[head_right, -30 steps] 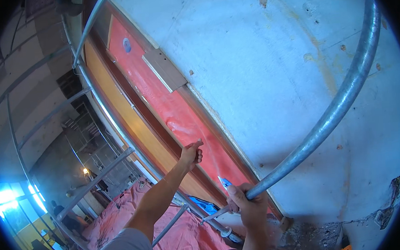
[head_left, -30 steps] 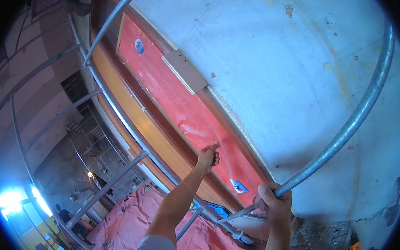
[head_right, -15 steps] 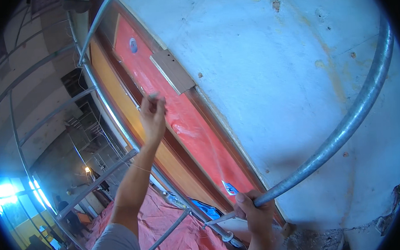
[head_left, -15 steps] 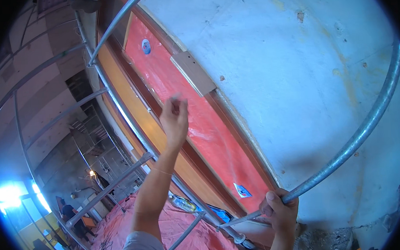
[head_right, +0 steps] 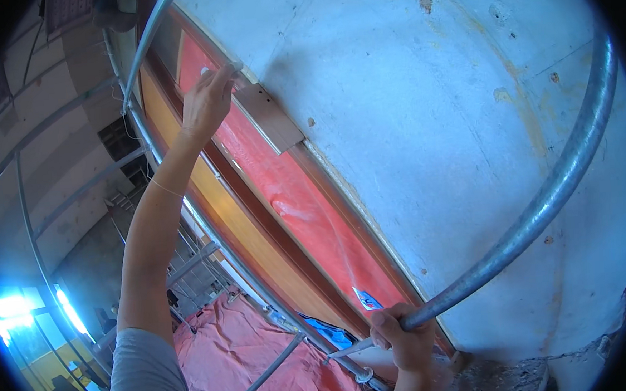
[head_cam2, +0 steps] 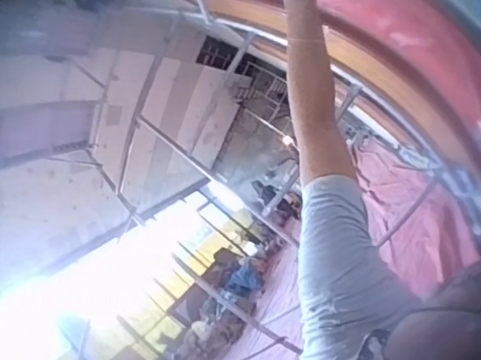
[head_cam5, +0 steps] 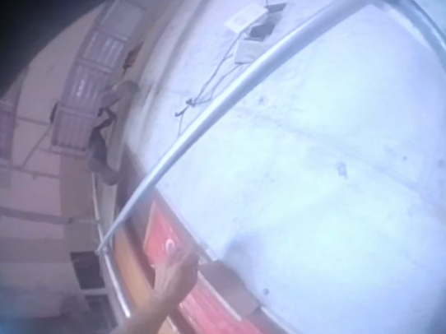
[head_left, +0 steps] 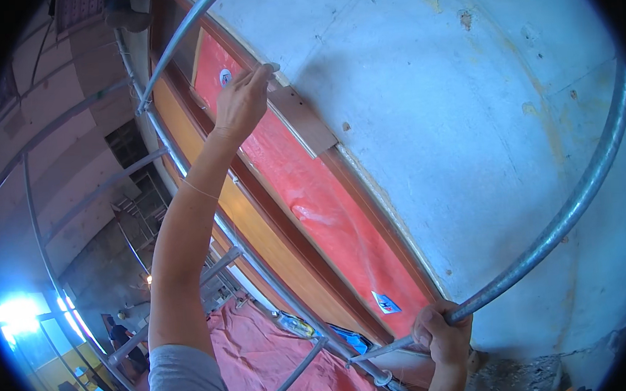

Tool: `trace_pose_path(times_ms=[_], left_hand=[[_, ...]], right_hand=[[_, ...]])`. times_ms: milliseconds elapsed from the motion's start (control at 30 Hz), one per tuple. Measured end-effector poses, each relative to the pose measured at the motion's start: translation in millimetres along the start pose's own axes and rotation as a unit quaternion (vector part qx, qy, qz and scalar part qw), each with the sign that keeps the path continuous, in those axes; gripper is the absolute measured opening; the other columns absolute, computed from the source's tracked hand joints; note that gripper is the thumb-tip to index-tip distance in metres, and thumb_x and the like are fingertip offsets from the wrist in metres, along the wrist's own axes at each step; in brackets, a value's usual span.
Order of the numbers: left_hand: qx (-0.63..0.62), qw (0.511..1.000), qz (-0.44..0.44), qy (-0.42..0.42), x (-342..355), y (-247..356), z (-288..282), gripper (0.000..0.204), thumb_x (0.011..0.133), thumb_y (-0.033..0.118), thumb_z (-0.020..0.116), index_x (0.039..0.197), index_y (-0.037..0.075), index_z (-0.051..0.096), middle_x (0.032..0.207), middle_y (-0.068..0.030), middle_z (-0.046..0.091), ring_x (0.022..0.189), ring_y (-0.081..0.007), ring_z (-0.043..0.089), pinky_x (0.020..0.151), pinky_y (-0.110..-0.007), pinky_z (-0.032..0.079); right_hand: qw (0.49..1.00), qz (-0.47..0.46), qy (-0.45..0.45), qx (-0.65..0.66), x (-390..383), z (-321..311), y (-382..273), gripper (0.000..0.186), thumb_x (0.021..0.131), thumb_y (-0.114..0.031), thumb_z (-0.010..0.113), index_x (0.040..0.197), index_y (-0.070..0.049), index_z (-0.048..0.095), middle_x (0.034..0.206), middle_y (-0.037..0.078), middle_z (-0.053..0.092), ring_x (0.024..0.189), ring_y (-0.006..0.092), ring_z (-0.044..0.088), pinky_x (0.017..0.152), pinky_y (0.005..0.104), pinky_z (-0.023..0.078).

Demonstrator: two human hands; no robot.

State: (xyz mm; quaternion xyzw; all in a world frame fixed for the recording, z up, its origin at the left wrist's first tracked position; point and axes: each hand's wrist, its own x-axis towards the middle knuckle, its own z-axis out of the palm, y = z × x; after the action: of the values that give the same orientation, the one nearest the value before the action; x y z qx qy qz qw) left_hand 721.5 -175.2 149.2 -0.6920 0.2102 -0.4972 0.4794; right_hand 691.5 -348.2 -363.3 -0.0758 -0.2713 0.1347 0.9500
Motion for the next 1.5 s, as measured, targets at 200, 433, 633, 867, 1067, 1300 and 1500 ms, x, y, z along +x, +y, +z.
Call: trace_pose_path(times_ms=[200, 433, 633, 867, 1067, 1300, 1500], left_hand=[[0.041, 0.999, 0.010, -0.027, -19, -29, 4, 0.031, 0.095, 0.003, 0.065, 0.125, 0.011, 0.063, 0.092, -0.0110, 0.074, 0.092, -0.0330, 0.071, 0.076, -0.047, 0.058], [-0.151, 0.968, -0.199, 0.016, -37, -30, 28, 0.030, 0.099, 0.007, 0.071, 0.127, 0.006, 0.061, 0.099, -0.0111, 0.080, 0.085, -0.0283, 0.079, 0.075, -0.038, 0.062], [-0.405, 0.846, -0.344, 0.039, -35, -35, 55, 0.025, 0.103, 0.009, 0.070, 0.122, -0.004, 0.060, 0.096, -0.0171, 0.079, 0.087, -0.0223, 0.080, 0.075, -0.032, 0.065], [-0.511, 0.741, -0.434, -0.008, -34, -41, 68, 0.021, 0.104, 0.006, 0.065, 0.118, -0.008, 0.060, 0.095, -0.0195, 0.076, 0.081, -0.0254, 0.078, 0.069, -0.034, 0.065], [-0.564, 0.679, -0.447, -0.147, -46, -68, 71, 0.015, 0.105, 0.014, 0.063, 0.103, -0.001, 0.062, 0.083, -0.0103, 0.067, 0.064, -0.0187, 0.061, 0.060, -0.032, 0.051], [-0.641, 0.592, -0.462, -0.162, -60, -47, 66, 0.011, 0.103, 0.008, 0.059, 0.093, 0.005, 0.059, 0.072, -0.0048, 0.055, 0.062, -0.0168, 0.050, 0.061, -0.032, 0.043], [-0.657, 0.574, -0.482, -0.083, -70, -22, 62, 0.009, 0.105, 0.009, 0.059, 0.097, 0.004, 0.058, 0.073, -0.0054, 0.056, 0.064, -0.0155, 0.053, 0.060, -0.031, 0.043]], right_hand=[[1.000, 0.010, 0.002, 0.004, 1, -3, 3, 0.022, 0.095, -0.002, 0.080, 0.079, -0.002, 0.065, 0.062, 0.005, 0.060, 0.049, 0.0103, 0.051, 0.045, 0.0282, 0.038], [1.000, -0.003, 0.005, -0.002, 0, -4, 5, 0.020, 0.094, -0.003, 0.081, 0.079, -0.001, 0.067, 0.061, 0.006, 0.060, 0.048, 0.0110, 0.051, 0.045, 0.0290, 0.038], [1.000, -0.003, -0.004, 0.010, 1, -5, 6, 0.019, 0.093, -0.004, 0.082, 0.081, -0.001, 0.068, 0.061, 0.007, 0.059, 0.048, 0.0113, 0.051, 0.045, 0.0290, 0.038], [1.000, -0.006, -0.005, 0.006, 1, -6, 5, 0.018, 0.094, -0.004, 0.082, 0.083, -0.001, 0.069, 0.060, 0.006, 0.059, 0.048, 0.0111, 0.051, 0.045, 0.0291, 0.038], [1.000, -0.007, -0.009, 0.017, 1, -7, 8, 0.017, 0.094, -0.003, 0.082, 0.083, -0.001, 0.069, 0.061, 0.005, 0.059, 0.048, 0.0109, 0.050, 0.045, 0.0290, 0.038], [1.000, -0.017, 0.000, -0.006, 0, -1, 3, 0.019, 0.096, -0.004, 0.080, 0.082, -0.001, 0.069, 0.060, 0.005, 0.059, 0.048, 0.0105, 0.050, 0.045, 0.0290, 0.038], [1.000, -0.006, 0.008, -0.028, -1, 2, 0, 0.023, 0.096, -0.008, 0.081, 0.079, -0.002, 0.067, 0.058, 0.004, 0.057, 0.047, 0.0099, 0.050, 0.045, 0.0288, 0.037]])
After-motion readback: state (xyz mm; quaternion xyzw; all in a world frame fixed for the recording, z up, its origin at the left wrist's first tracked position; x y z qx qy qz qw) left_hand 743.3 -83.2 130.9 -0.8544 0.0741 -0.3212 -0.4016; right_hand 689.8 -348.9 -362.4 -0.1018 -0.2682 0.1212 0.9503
